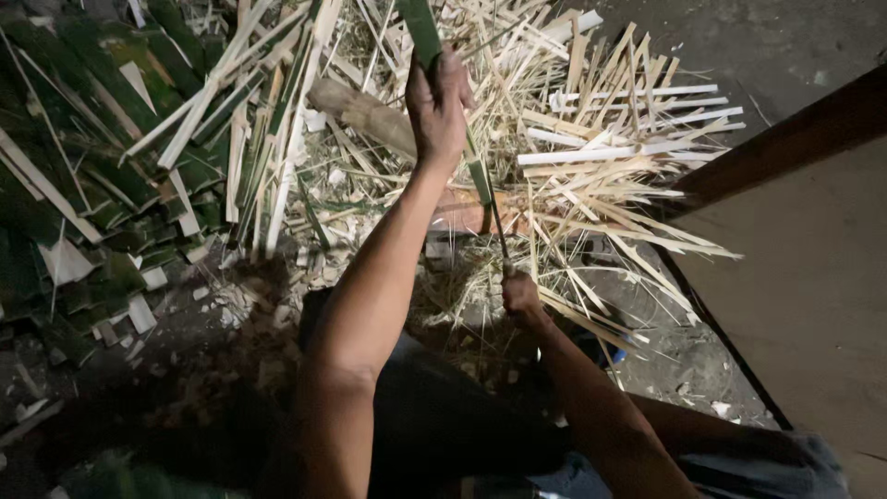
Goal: The person splits long bamboo stalks into thin strips using a knife and a wooden wedge. They repeatedly position each stalk against the wedge and draw the knife downward to separate the material, accumulating a pile of strips on the floor.
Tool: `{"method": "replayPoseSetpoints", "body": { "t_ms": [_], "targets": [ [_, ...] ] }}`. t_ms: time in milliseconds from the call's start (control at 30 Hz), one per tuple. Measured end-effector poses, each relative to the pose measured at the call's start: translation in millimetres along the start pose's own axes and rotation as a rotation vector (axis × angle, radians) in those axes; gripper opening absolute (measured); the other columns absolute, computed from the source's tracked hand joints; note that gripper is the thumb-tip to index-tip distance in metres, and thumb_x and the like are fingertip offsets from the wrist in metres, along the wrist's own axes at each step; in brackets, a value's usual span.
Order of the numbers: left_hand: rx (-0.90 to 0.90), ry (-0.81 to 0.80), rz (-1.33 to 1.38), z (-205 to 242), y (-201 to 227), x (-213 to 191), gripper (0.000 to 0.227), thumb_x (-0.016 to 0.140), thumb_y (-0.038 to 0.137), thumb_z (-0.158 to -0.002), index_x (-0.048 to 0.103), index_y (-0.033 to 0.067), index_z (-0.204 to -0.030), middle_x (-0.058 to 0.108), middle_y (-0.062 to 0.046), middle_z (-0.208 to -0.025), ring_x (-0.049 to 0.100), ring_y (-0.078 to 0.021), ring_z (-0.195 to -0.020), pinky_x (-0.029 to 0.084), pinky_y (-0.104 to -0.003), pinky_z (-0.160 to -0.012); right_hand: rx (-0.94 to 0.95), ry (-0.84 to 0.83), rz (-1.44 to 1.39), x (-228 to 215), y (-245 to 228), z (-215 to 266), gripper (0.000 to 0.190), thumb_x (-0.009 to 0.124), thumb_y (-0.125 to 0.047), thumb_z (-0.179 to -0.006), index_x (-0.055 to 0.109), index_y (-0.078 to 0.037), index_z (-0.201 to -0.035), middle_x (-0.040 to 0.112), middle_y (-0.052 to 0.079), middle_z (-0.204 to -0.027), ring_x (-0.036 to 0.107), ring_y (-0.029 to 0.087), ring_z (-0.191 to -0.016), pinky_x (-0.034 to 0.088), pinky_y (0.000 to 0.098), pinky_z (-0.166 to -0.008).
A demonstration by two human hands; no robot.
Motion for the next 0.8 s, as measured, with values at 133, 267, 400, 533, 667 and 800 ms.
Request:
{"method": "replayPoseSetpoints", "body": {
  "t_ms": [133,267,400,533,667,800],
  "targets": [
    [-0.081,-0.025,-0.001,16,-22,-8,0.038,0.047,0.049,-0.112,0.057,0.0137,-0.101,0.052,0.002,-0.069,0.053,-0.0093,-0.059,0.051,-0.028,-0.056,-0.039,-0.022,-0.112,-5,4,16,0.038,0.052,-0.032,-0.116,0.066,0.0,-0.102,0.055,0.003,-0.071,0.05,0.018,-0.057,0.039,0.0355,-0.046],
    [-0.476,-0.167,-0.369,40,-32,-20,0.03,0.047,0.04,-0.104,0.053,0.0115,-0.103,0.048,0.002,-0.065,0.046,-0.0114,-0.047,0.042,-0.031,-0.038,-0.088,-0.127,-0.373,-8,-2,13,0.03,0.054,-0.026,-0.116,0.068,-0.001,-0.105,0.057,0.002,-0.073,0.052,0.018,-0.059,0.04,0.0354,-0.046],
    [-0.716,-0.345,-0.683,49,-27,-30,0.025,0.044,0.029,-0.107,0.049,0.0106,-0.123,0.058,-0.007,-0.081,0.059,-0.0152,-0.06,0.052,-0.032,-0.049,-0.059,-0.429,-1.054,-17,-5,12,0.023,0.057,-0.019,-0.117,0.07,-0.002,-0.108,0.06,0.001,-0.075,0.054,0.018,-0.06,0.041,0.0352,-0.046],
    [-0.661,-0.191,-0.655,35,-25,-53,0.035,0.058,0.029,-0.103,0.053,0.0094,-0.131,0.07,-0.006,-0.096,0.069,-0.0181,-0.072,0.058,-0.032,-0.064,-0.152,-0.121,-0.627,-7,-5,22,0.023,0.057,-0.025,-0.11,0.068,-0.006,-0.103,0.055,-0.003,-0.077,0.047,0.01,-0.06,0.035,0.0293,-0.048],
    [-0.59,-0.136,-0.48,68,-11,-75,0.034,0.071,0.024,-0.1,0.056,0.0067,-0.126,0.068,-0.01,-0.111,0.068,-0.0228,-0.101,0.056,-0.036,-0.083,-0.04,-0.159,-0.715,-5,-39,22,0.032,0.05,-0.034,-0.109,0.064,-0.007,-0.097,0.053,0.001,-0.066,0.047,0.015,-0.052,0.036,0.0326,-0.045],
    [-0.527,-0.065,-0.499,84,9,-101,0.04,0.069,0.017,-0.096,0.053,0.009,-0.131,0.064,-0.007,-0.116,0.064,-0.0254,-0.107,0.053,-0.037,-0.086,0.004,-0.088,-0.473,8,-59,18,0.044,0.045,-0.044,-0.109,0.06,-0.007,-0.092,0.047,0.004,-0.053,0.043,0.018,-0.041,0.034,0.0353,-0.04]
  ]
}}
Point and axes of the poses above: each hand's wrist, its own z-axis away from the middle knuckle, its own x-axis out of the palm, y = z × x, the point moved 1 cm from there along -z, towards the middle knuckle
